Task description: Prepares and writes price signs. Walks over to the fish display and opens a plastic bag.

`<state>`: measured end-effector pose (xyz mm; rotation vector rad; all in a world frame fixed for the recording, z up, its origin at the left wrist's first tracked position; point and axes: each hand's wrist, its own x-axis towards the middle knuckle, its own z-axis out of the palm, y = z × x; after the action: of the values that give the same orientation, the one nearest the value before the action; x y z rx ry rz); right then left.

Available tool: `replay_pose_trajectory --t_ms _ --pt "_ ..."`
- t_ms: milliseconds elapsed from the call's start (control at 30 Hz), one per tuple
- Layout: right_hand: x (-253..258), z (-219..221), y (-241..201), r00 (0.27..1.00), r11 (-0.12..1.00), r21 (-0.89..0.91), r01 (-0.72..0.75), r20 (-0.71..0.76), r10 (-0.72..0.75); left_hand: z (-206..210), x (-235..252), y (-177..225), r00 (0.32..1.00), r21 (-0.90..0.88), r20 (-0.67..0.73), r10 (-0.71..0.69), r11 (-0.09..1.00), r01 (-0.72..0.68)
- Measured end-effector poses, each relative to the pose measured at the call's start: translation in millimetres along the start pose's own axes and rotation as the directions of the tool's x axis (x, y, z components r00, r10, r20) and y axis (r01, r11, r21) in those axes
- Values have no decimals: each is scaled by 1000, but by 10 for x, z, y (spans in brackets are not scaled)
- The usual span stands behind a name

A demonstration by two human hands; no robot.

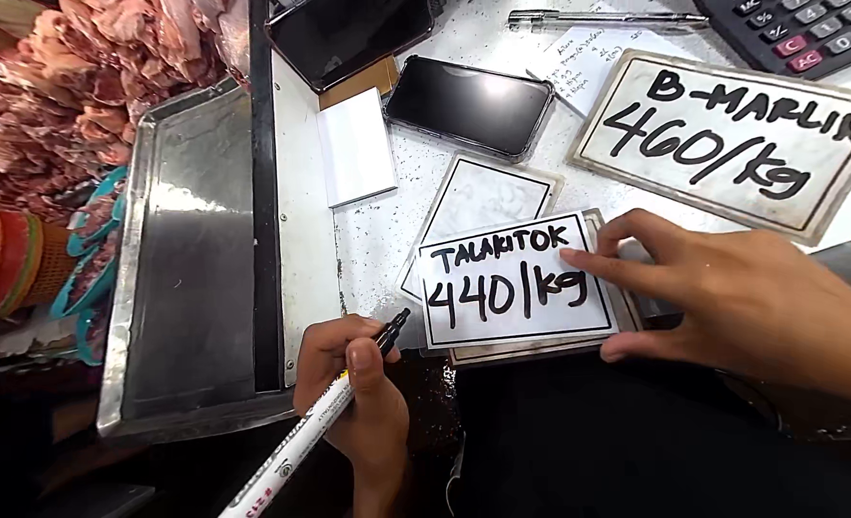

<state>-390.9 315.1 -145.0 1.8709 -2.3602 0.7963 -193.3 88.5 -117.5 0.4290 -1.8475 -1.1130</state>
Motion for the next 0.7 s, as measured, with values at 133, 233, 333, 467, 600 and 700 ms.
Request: replay_pose_trajectory --t_ms 133,233,333,467,600,700 --pt "-70 -8 -95 999 995 -91 38 3 -38 -177 -196 -172 999 -25 -42 32 999 -33" --pt "-145 -10 -206 995 984 -162 75 -47 -84 -279 -273 -264 995 -40 -42 95 995 -97" --pt "-152 -20 -223 983 972 -184 143 -91 -162 -342 -319 -310 990 -49 -23 140 989 -141" --pt "-109 -91 -263 986 985 -114 127 -91 -137 -399 -294 -321 986 -80 29 166 983 -163" --pt "-68 -81 -342 991 998 -40 45 -124 -50 -383 -264 -362 983 -110 39 180 978 -175" --pt "-68 -17 -363 990 1000 7 -10 -139 11 -334 -268 -366 984 -141 44 171 976 -163"
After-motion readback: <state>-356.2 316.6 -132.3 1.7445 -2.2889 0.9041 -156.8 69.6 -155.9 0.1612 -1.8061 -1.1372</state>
